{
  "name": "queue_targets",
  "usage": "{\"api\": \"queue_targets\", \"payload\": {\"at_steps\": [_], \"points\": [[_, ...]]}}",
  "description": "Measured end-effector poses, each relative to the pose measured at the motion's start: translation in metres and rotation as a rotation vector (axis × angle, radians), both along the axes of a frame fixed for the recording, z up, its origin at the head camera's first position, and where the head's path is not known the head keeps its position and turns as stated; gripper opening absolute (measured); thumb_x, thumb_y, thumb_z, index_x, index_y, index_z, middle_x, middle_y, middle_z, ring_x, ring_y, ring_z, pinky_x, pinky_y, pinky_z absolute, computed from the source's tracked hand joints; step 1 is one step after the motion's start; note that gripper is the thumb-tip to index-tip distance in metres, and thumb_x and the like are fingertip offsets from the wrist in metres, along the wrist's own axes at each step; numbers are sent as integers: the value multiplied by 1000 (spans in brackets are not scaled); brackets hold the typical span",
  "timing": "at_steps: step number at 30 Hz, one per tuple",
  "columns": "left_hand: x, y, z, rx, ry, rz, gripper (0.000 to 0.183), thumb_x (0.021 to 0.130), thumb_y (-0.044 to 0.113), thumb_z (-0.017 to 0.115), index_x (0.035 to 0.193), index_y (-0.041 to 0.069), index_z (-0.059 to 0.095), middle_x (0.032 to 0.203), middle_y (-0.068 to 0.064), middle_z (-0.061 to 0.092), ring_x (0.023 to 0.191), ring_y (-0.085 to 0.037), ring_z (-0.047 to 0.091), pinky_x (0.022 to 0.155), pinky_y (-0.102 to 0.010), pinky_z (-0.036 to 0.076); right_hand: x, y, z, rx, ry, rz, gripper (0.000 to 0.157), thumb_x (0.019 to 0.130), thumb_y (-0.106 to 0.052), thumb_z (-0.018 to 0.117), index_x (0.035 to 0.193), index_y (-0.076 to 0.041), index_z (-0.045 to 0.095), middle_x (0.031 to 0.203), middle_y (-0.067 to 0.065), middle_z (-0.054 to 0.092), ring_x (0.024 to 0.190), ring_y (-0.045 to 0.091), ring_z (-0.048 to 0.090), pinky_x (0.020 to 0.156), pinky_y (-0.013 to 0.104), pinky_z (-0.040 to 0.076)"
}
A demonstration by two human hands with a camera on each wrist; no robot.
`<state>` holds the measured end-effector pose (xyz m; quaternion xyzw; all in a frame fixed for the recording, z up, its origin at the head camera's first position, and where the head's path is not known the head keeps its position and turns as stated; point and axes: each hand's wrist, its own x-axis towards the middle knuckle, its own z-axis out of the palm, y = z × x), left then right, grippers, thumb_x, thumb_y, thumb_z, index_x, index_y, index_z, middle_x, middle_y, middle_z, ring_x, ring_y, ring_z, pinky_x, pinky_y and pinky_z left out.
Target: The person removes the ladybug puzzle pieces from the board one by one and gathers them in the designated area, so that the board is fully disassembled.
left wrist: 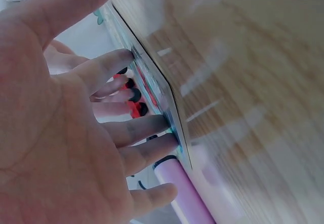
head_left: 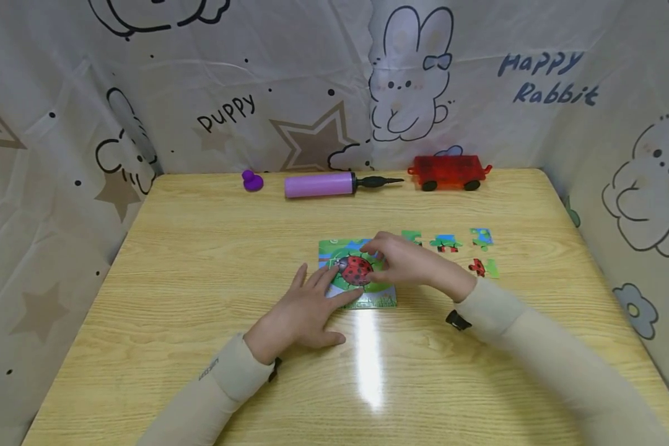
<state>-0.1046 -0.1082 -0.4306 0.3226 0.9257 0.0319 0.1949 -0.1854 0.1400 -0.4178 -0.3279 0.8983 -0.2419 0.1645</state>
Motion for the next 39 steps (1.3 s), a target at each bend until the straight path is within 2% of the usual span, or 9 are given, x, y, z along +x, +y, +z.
{"api": "queue_targets", "payload": {"at_steps": [6,10,13,25,33,39], "points": [[3,0,1,4,-42,3,85,92,64,70,164,48,28,177,-21,5,165,-43,7,128,-73,7,-3,-13,-5,126,-46,-17,68,89,-33,84,144,1,61,126,18,63,99,23,61,85,39,57],[4,0,3,4,-65,9,84,92,63,72,164,48,29,177,-21,2,165,-42,5,128,-73,7,-3,-20,-7,162,-69,-40,73,87,-36,87,144,-1,59,133,18,57,107,25,59,90,42,57],[3,1,3,-2,-63,8,83,92,62,72,163,49,30,177,-21,3,165,-42,5,128,-73,8,-3,-25,-9,158,-83,-57,72,85,-33,90,141,0,59,132,18,55,110,26,57,94,43,57],[5,5,3,-18,-71,32,83,91,59,75,162,49,33,177,-22,2,165,-41,5,128,-73,10,-6,-37,-10,168,-145,-90,59,83,-26,91,124,-1,58,115,11,54,98,22,55,85,37,52],[5,6,4,-35,-74,32,84,90,60,75,162,49,33,177,-22,3,165,-41,7,128,-73,12,-6,-39,-8,166,-170,-108,59,84,-27,91,124,-3,54,115,11,53,98,23,53,83,36,51],[3,6,5,-46,-87,42,84,91,59,75,162,49,32,177,-21,2,166,-40,5,128,-73,10,-6,-39,-10,92,-154,-106,63,82,-22,92,125,-2,51,110,9,60,93,21,56,79,33,51]]}}
